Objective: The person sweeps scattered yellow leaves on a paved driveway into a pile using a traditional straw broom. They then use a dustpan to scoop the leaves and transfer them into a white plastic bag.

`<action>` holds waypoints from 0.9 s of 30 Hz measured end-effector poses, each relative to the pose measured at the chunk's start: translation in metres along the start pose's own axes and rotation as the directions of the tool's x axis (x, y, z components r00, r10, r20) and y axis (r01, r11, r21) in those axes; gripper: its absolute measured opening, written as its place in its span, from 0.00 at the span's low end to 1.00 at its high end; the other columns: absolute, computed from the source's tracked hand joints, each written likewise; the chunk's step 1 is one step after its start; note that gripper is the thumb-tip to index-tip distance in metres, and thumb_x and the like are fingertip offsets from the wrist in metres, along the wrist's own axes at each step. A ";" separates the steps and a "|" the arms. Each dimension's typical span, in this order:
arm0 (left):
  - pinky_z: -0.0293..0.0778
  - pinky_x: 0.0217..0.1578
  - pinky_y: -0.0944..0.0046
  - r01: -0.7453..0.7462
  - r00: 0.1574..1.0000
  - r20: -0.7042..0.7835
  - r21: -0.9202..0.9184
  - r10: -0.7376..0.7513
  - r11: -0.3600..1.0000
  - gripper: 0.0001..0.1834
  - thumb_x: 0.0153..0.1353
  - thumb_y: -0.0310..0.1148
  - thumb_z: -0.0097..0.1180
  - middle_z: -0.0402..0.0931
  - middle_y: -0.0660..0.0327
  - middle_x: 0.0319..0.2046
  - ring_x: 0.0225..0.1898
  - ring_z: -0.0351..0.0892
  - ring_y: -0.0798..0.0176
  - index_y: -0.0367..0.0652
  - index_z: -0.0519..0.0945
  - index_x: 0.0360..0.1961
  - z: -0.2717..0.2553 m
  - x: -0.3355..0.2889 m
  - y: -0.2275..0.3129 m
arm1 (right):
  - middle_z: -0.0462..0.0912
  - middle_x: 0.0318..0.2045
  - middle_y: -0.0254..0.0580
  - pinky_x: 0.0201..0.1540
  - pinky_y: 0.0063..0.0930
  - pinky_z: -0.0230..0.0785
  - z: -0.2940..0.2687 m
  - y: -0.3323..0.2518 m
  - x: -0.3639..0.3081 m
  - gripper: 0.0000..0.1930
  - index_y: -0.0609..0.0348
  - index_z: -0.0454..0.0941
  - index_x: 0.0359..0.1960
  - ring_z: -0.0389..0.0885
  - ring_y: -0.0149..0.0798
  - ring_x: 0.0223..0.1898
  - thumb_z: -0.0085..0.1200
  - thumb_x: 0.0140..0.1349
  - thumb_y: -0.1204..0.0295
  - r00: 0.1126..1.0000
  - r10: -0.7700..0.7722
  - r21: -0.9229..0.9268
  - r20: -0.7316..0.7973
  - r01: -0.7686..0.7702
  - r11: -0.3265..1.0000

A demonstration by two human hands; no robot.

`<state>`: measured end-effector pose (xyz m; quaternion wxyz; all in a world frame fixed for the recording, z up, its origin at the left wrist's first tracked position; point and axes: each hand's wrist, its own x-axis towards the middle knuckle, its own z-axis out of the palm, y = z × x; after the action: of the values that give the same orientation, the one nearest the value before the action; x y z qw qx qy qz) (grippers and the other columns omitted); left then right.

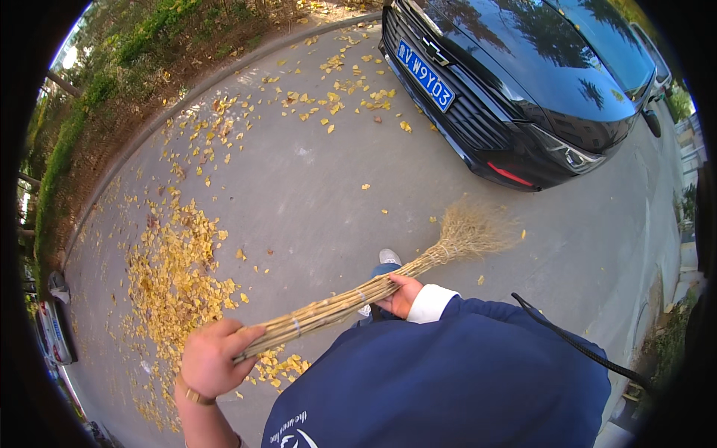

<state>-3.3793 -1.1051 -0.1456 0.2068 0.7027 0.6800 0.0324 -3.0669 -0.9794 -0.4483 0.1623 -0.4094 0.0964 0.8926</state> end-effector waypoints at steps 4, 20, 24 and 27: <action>0.76 0.29 0.58 -0.318 0.948 0.030 0.026 0.318 0.948 0.18 0.48 0.34 0.61 0.74 0.63 0.28 0.31 0.79 0.57 0.58 0.80 0.44 0.075 0.159 0.010 | 0.75 0.51 0.52 0.58 0.52 0.69 -0.060 -0.071 0.027 0.25 0.60 0.67 0.53 0.74 0.51 0.54 0.35 0.72 0.50 0.873 -0.377 0.317 -0.308 0.468 0.825; 0.77 0.32 0.56 0.405 0.914 0.001 -0.098 -0.406 0.909 0.26 0.46 0.38 0.67 0.78 0.61 0.35 0.34 0.80 0.55 0.58 0.80 0.50 0.118 0.313 -0.124 | 0.79 0.38 0.60 0.31 0.45 0.77 0.116 -0.244 0.365 0.21 0.62 0.63 0.51 0.82 0.54 0.27 0.51 0.60 0.64 0.713 -0.358 -0.313 -0.603 0.201 0.928; 0.78 0.35 0.54 0.727 0.658 -0.040 -0.223 -0.752 0.649 0.29 0.45 0.37 0.69 0.78 0.56 0.37 0.36 0.81 0.51 0.53 0.78 0.53 0.121 0.257 -0.103 | 0.76 0.41 0.58 0.47 0.43 0.71 0.196 -0.173 0.416 0.29 0.60 0.57 0.54 0.78 0.52 0.44 0.59 0.55 0.64 0.744 -0.519 -0.855 -0.422 -0.135 0.501; 0.78 0.38 0.52 0.859 0.363 -0.053 -0.369 -0.930 0.356 0.31 0.45 0.34 0.69 0.77 0.52 0.39 0.38 0.80 0.48 0.50 0.77 0.55 0.132 0.249 -0.080 | 0.78 0.46 0.63 0.52 0.44 0.72 0.254 -0.125 0.441 0.34 0.60 0.49 0.57 0.82 0.57 0.43 0.57 0.56 0.64 0.882 -0.350 -0.946 -0.316 -0.268 0.180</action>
<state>-3.3931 -0.8971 -0.3511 0.1981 0.1647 0.9613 0.0978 -3.4681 -0.6925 -0.6257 -0.1416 -0.6206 -0.4729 0.6092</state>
